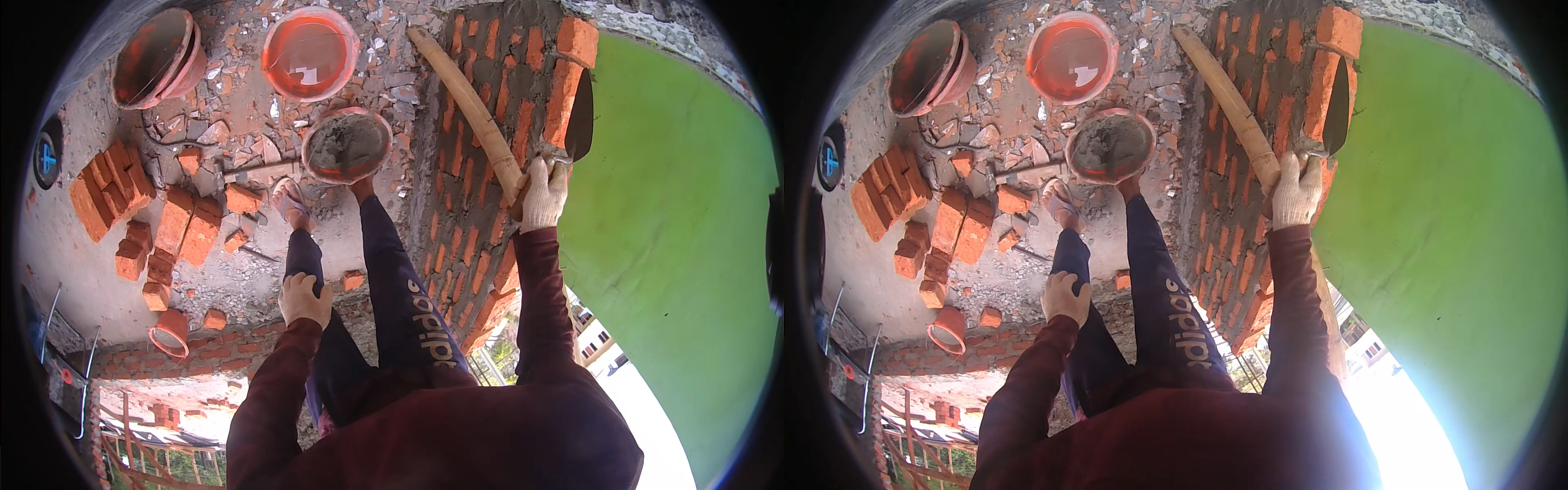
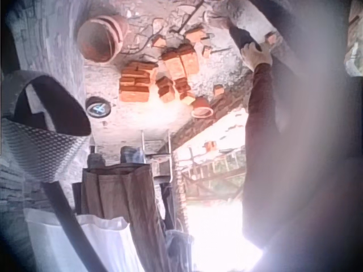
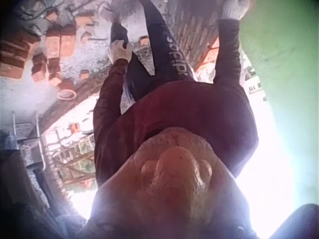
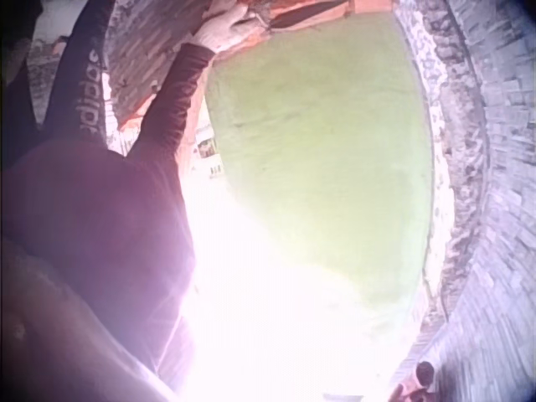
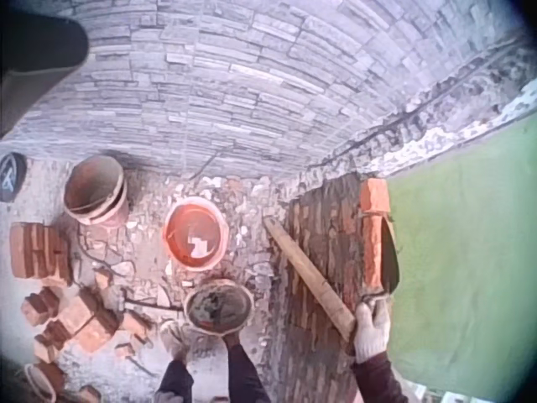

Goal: The person lays bricks on a wall using a trowel to apply mortar. They repeatedly pick up bricks, apply mortar, and place bricks into the wall, adjusting them with the trowel.

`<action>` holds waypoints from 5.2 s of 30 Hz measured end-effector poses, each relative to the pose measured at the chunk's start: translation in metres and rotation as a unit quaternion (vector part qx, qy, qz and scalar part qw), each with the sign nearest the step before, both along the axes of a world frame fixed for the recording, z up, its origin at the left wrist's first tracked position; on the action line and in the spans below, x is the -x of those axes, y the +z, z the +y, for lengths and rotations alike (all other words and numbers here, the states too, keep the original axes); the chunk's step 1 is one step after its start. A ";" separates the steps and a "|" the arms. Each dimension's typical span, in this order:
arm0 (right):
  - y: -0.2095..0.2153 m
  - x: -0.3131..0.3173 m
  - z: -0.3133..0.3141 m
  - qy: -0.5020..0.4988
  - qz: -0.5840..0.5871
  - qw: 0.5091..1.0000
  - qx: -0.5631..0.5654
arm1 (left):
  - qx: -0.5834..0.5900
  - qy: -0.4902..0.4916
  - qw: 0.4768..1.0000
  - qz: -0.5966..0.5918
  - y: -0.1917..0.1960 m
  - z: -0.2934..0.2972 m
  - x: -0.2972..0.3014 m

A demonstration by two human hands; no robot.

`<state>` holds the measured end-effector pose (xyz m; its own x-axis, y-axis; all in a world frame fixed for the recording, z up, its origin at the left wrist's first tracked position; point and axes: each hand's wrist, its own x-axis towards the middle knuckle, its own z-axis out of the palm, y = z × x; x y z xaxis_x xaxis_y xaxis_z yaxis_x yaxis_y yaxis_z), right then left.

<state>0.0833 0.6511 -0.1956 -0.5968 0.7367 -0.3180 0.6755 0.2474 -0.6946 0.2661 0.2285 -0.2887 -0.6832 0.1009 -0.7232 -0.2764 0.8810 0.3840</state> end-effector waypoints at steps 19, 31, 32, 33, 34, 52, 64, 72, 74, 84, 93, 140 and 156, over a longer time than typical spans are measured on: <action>-0.271 -0.084 -0.094 0.484 -0.371 0.771 -0.182 | -0.031 -0.083 0.996 -0.033 -0.017 -0.014 -0.031; -0.336 -0.105 -0.126 0.484 -0.276 0.823 -0.112 | -0.102 0.224 0.969 0.016 -0.129 0.075 -0.024; -0.340 -0.114 -0.125 0.478 -0.262 0.832 -0.098 | -0.109 0.228 0.967 -0.031 -0.135 0.075 -0.026; -0.346 -0.119 -0.121 0.478 -0.248 0.839 -0.075 | -0.116 0.233 0.962 -0.078 -0.144 0.072 -0.026; -0.352 -0.123 -0.115 0.477 -0.234 0.845 -0.052 | -0.121 0.238 0.956 -0.124 -0.152 0.071 -0.027; -0.247 -0.131 -0.070 0.135 -0.039 0.979 0.150 | -0.233 0.583 0.770 -0.115 -0.193 0.093 0.003; -0.211 0.027 -0.040 -0.077 0.139 0.958 0.237 | -0.274 0.562 0.766 -0.149 -0.205 0.109 0.048; -0.135 0.071 0.045 -0.180 0.158 0.828 0.507 | -0.272 0.575 0.756 -0.152 -0.192 0.121 0.063; -0.108 0.062 0.063 -0.189 0.144 0.811 0.534 | -0.292 0.573 0.746 -0.173 -0.195 0.117 0.058; -0.124 0.089 0.038 -0.061 -0.012 0.967 0.245 | -0.266 0.631 0.705 -0.182 -0.164 0.150 0.083; -0.064 0.062 0.033 -0.060 0.060 0.976 0.199 | -0.323 0.619 0.693 -0.179 -0.184 0.132 0.071; -0.276 -0.063 -0.072 0.544 -0.377 0.745 -0.086 | -0.310 0.329 0.886 -0.102 -0.323 0.033 0.160; -0.340 -0.114 -0.064 0.507 -0.237 0.809 0.177 | -0.437 0.317 0.831 -0.132 -0.268 0.120 0.145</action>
<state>0.1970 0.5871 -0.5352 -0.5860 -0.2437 -0.7728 0.4609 0.6842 -0.5652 0.1215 0.3480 -0.5567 -0.6288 0.3472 -0.6958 -0.7548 -0.0576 0.6534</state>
